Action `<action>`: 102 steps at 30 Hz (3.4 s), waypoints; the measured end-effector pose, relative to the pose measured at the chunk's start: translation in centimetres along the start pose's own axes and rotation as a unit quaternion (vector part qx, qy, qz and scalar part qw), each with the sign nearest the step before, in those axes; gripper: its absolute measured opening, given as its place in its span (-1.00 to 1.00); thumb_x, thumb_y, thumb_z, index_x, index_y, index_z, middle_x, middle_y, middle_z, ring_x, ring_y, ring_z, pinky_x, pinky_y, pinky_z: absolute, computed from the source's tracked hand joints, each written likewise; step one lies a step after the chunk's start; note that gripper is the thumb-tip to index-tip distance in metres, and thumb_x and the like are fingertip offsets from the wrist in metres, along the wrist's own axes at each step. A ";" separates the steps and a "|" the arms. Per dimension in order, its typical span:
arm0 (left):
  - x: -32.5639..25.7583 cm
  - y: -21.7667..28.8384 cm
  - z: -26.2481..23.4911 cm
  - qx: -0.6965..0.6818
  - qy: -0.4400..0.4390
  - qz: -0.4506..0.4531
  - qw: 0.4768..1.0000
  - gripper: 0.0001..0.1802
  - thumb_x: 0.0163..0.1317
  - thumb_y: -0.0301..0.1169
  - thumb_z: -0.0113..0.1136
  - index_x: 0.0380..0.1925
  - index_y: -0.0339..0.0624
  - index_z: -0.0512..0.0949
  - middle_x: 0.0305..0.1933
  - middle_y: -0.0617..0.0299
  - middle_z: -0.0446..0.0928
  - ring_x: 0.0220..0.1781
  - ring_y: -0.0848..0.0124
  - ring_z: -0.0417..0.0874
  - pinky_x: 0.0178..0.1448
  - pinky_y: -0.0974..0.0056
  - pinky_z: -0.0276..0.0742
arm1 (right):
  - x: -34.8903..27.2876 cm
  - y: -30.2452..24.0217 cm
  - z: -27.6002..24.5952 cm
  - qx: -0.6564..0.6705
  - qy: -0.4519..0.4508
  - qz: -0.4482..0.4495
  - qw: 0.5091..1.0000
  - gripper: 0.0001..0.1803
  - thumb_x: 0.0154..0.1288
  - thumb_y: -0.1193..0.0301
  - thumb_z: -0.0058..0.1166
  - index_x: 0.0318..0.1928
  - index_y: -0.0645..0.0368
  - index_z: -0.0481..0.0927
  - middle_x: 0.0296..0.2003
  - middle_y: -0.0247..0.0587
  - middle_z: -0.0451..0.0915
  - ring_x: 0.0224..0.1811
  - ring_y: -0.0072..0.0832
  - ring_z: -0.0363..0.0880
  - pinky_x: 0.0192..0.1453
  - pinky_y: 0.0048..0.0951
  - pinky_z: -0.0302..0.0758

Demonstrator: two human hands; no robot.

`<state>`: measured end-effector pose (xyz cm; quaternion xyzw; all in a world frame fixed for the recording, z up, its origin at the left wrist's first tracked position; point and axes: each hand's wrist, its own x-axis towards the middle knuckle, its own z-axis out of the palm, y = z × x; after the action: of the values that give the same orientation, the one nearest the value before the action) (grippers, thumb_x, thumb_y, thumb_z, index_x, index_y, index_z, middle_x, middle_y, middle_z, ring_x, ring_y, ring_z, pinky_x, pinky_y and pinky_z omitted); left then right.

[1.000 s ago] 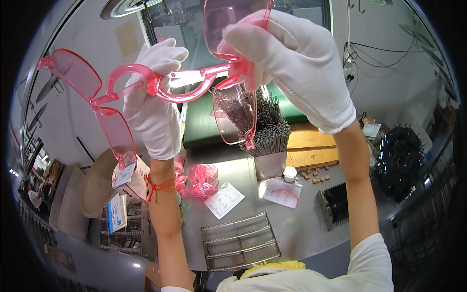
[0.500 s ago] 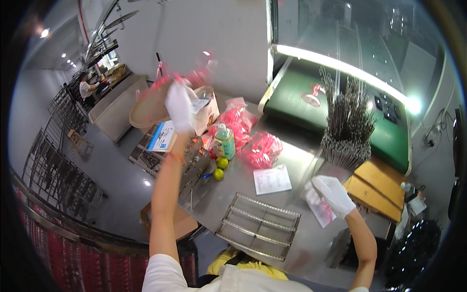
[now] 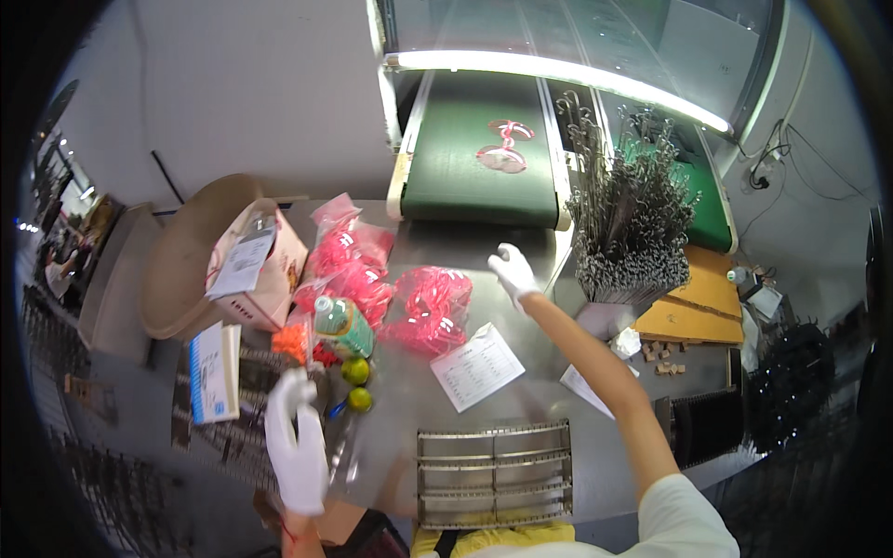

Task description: The person assembles sunglasses by inserting pink frames into a metal rack, then uses a handheld tool to secure black components onto the frames. The person repeats this process for multiple units, placing finished items into a cardboard box.

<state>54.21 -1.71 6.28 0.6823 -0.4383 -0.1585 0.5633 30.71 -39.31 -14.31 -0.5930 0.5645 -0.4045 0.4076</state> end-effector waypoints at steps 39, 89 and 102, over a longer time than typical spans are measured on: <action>2.8 9.7 11.6 -0.065 -0.051 0.301 0.950 -0.56 0.44 -0.33 -0.13 0.20 -0.41 0.37 0.28 -0.14 0.39 0.39 -0.03 0.31 0.42 0.03 0.21 | -26.3 -27.6 -13.2 0.450 -0.283 -0.039 0.846 -0.41 0.54 0.04 -0.28 0.26 0.29 0.32 -0.26 -0.09 0.60 -0.35 -0.40 0.59 -0.20 -0.40 0.53; -6.1 13.8 19.1 -0.287 -0.348 0.320 0.833 -0.76 0.41 -0.42 0.01 -0.07 -0.39 0.51 -0.14 0.12 0.56 -0.03 0.27 0.57 0.09 0.24 0.50 | -37.6 -27.1 -30.5 0.280 -0.097 -0.190 0.936 -0.57 0.40 0.44 -0.15 0.20 0.37 0.46 -0.39 -0.39 0.59 -0.44 -0.78 0.43 -0.30 -0.73 0.37; -8.1 10.8 18.4 0.081 -0.238 0.493 0.833 -0.71 0.10 -0.51 0.16 -0.13 -0.29 0.56 -0.11 0.04 0.53 -0.04 0.09 0.52 0.05 0.06 0.42 | -34.6 -23.0 -29.1 0.247 -0.119 -0.147 0.950 -0.66 0.48 0.26 0.00 -0.04 0.33 0.57 -0.30 -0.30 0.64 -0.41 -0.68 0.57 -0.29 -0.67 0.51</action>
<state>32.01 -6.82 7.98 0.3605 -0.8482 0.0188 0.3876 9.93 -4.79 16.51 -0.5942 0.3010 -0.5130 0.5415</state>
